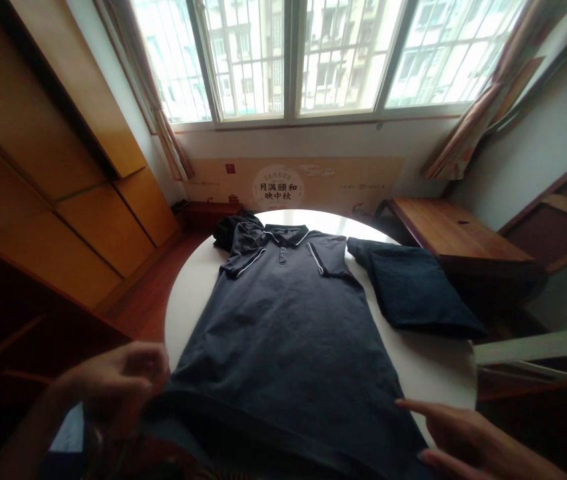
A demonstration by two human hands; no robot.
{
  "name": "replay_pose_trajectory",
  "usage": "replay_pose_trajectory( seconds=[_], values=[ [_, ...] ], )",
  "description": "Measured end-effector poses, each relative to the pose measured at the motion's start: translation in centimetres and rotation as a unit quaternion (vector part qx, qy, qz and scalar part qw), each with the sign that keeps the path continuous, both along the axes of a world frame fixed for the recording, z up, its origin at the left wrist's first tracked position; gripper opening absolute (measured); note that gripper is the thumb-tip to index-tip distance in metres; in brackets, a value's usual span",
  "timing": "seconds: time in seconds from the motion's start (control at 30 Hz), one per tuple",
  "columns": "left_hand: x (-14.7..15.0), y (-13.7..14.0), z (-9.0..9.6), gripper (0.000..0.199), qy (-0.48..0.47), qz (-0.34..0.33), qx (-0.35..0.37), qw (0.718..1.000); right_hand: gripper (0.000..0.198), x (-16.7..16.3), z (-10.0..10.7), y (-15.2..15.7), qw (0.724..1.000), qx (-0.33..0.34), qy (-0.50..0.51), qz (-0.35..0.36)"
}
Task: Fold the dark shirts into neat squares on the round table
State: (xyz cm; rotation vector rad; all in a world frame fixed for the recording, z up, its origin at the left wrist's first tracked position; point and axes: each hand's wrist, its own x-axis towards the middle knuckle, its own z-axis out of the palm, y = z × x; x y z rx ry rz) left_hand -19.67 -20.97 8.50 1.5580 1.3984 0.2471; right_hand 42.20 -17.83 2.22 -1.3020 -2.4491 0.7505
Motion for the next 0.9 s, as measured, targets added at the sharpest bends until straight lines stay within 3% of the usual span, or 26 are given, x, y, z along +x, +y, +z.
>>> replay_pose_trajectory(
  seconds=[0.07, 0.17, 0.27, 0.4, 0.5, 0.63, 0.77, 0.9],
  values=[
    [-0.4, 4.8, 1.6, 0.033, 0.028, -0.008, 0.047, 0.998, 0.040, -2.1, 1.8, 3.6, 1.000, 0.017, 0.002, 0.021],
    [0.5, 14.3, 2.2, 0.036, 0.084, 0.022, 0.181, 0.980, 0.038, -7.4, 3.8, 10.1, 0.996, 0.064, 0.012, 0.064],
    [3.1, 24.6, 1.5, 0.032, 0.129, 0.124, 0.314, 0.932, 0.034, -14.3, 4.5, 16.1, 0.988, 0.131, 0.007, 0.079],
    [6.7, 34.3, 0.4, 0.033, 0.194, 0.251, 0.326, 0.891, 0.042, -22.8, 3.0, 21.2, 0.982, 0.173, -0.039, 0.069],
    [7.8, 37.7, -0.5, 0.042, 0.210, 0.280, 0.302, 0.887, 0.055, -25.9, 0.6, 22.3, 0.981, 0.151, -0.107, 0.066],
    [6.8, 39.3, -1.5, 0.031, 0.224, 0.311, 0.287, 0.878, 0.063, -26.5, -1.9, 22.0, 0.982, 0.134, -0.115, 0.070],
    [5.0, 39.7, -2.0, 0.035, 0.245, 0.356, 0.277, 0.858, 0.063, -26.2, -2.3, 22.1, 0.983, 0.130, -0.113, 0.067],
    [4.5, 39.6, -1.7, 0.031, 0.270, 0.353, 0.256, 0.858, 0.063, -26.3, -2.5, 22.2, 0.983, 0.130, -0.106, 0.075]
  ],
)
